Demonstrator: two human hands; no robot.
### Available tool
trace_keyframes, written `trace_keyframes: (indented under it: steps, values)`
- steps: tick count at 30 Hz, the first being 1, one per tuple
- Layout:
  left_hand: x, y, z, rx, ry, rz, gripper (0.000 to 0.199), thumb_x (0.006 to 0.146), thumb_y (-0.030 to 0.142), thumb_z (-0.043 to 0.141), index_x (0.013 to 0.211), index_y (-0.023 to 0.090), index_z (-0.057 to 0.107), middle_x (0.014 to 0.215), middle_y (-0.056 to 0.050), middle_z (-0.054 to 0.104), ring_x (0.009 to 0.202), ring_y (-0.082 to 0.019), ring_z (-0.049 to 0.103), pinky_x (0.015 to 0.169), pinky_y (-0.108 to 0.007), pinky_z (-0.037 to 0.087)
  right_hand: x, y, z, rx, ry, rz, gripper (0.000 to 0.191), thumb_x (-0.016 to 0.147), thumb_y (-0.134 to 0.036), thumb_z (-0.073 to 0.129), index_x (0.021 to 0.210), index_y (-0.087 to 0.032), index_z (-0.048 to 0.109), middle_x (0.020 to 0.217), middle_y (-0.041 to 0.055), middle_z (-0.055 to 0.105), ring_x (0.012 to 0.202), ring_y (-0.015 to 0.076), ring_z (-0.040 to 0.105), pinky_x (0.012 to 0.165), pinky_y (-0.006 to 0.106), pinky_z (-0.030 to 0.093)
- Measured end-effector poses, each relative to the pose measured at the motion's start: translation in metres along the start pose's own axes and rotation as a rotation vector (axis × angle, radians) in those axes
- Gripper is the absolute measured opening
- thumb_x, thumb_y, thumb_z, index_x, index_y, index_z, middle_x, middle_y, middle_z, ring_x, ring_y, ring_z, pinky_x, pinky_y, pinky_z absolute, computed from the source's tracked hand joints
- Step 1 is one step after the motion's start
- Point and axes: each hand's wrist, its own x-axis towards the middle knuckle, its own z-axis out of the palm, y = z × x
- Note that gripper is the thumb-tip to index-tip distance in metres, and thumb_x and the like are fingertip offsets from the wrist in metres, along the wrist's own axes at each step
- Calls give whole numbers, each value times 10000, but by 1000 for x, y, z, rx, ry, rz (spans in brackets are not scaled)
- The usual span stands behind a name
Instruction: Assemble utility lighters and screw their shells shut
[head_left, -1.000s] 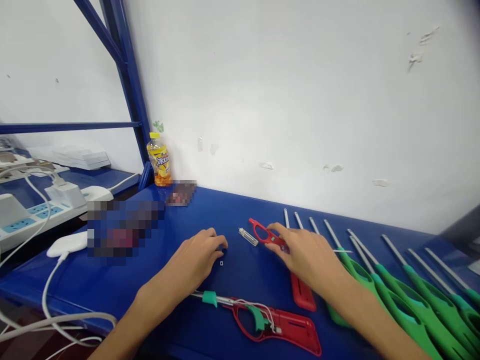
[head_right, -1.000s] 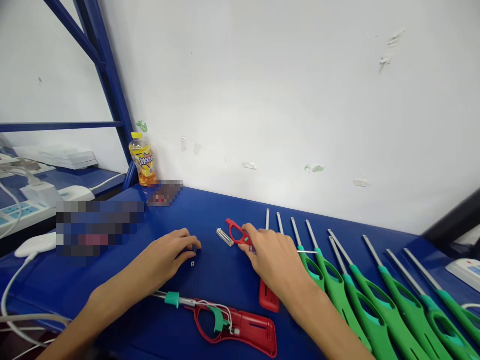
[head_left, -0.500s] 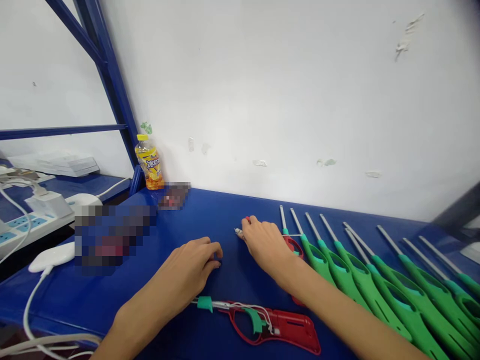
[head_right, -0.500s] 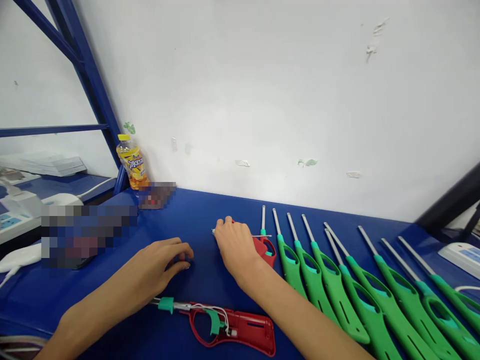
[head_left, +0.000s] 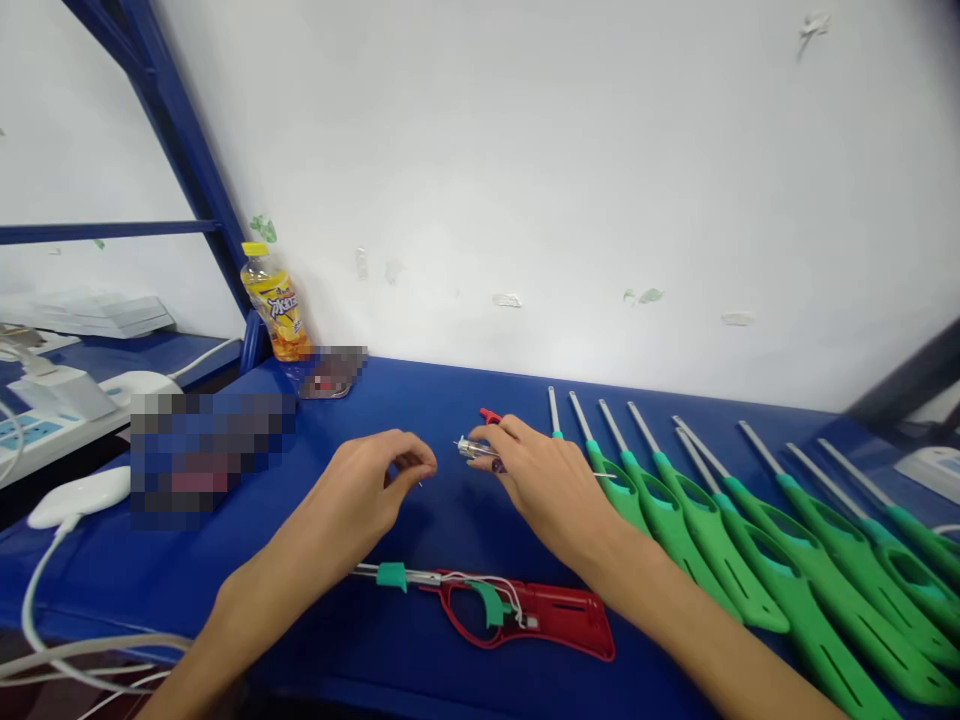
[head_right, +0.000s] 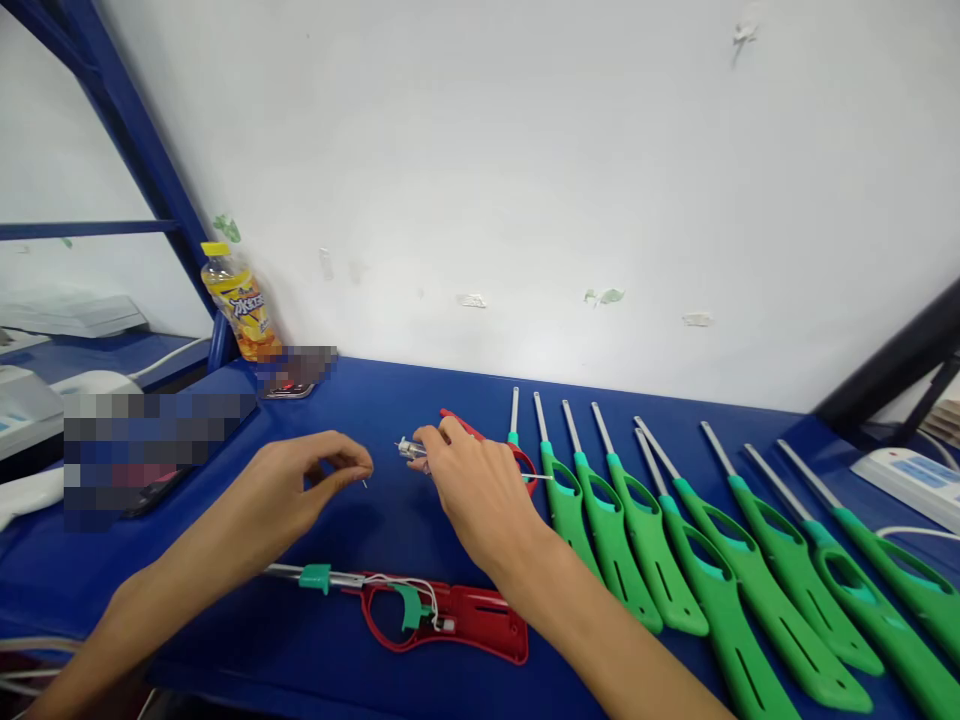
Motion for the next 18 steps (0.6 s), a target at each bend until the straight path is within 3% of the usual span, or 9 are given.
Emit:
trace_keyframes:
  steps: [6,10,14,18]
  values:
    - [0,6,3,-152,207,-87,260,933,451,623,908,231,757,835,-15,743,752,-206,660,697,-311,494,-4,-7,11,109,90,-90,186,1058,-213,608,1216,-281,680,1155,8,721,739,161,700,525,322,223]
    - [-3,11,5,-270,200,-110,287,903,472,663,887,198,747,705,-1,682,629,-177,604,584,-282,465,-7,-14,15,162,143,-113,177,1059,-231,602,1214,-289,666,1123,-8,724,745,157,688,517,319,225]
    - [-2,15,4,-368,208,-88,256,860,428,695,989,207,675,837,-3,719,697,-171,654,632,-275,518,-7,-13,15,179,179,-111,172,1065,-247,592,1219,-280,661,1104,1,728,723,154,670,516,318,211]
    - [-3,18,6,-381,210,-87,179,898,376,686,904,225,589,700,59,612,616,-132,605,597,-242,468,-6,-10,14,184,191,-126,144,1067,-263,599,1193,-276,665,1072,-7,727,707,162,659,517,316,200]
